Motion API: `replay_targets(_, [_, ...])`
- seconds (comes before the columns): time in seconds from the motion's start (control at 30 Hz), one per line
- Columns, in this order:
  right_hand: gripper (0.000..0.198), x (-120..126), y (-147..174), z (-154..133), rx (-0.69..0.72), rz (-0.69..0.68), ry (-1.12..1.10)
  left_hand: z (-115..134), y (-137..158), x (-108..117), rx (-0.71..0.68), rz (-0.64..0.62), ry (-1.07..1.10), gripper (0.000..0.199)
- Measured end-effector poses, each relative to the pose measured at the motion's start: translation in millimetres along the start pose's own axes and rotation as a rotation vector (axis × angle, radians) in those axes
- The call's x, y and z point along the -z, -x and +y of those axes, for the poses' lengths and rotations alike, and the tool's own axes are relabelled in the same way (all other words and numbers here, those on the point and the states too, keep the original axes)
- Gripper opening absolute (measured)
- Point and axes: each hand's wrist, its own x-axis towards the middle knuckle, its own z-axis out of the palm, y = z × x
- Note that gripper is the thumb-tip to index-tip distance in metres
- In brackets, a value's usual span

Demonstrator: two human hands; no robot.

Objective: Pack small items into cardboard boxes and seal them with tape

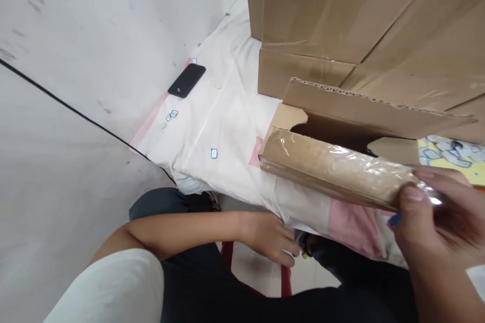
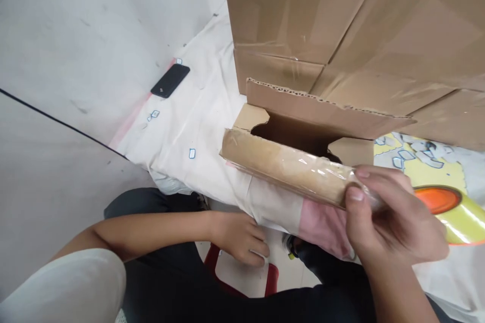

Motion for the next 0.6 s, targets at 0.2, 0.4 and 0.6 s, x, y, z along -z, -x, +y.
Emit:
replay_targets(0.2, [0.052, 8, -1, 6, 0.129, -0.116, 0.144, 1, -5, -23, -0.071, -0.078, 0.077, 0.013])
replay_targets(0.4, [0.044, 10, -4, 2, 0.156, -0.260, 0.151, -6, -5, -23, -0.065, -0.060, 0.103, 0.008])
replay_targets(0.6, [0.040, 11, -7, 3, 0.130, -0.317, 0.145, -7, -4, -19, -0.043, -0.077, 0.085, 0.011])
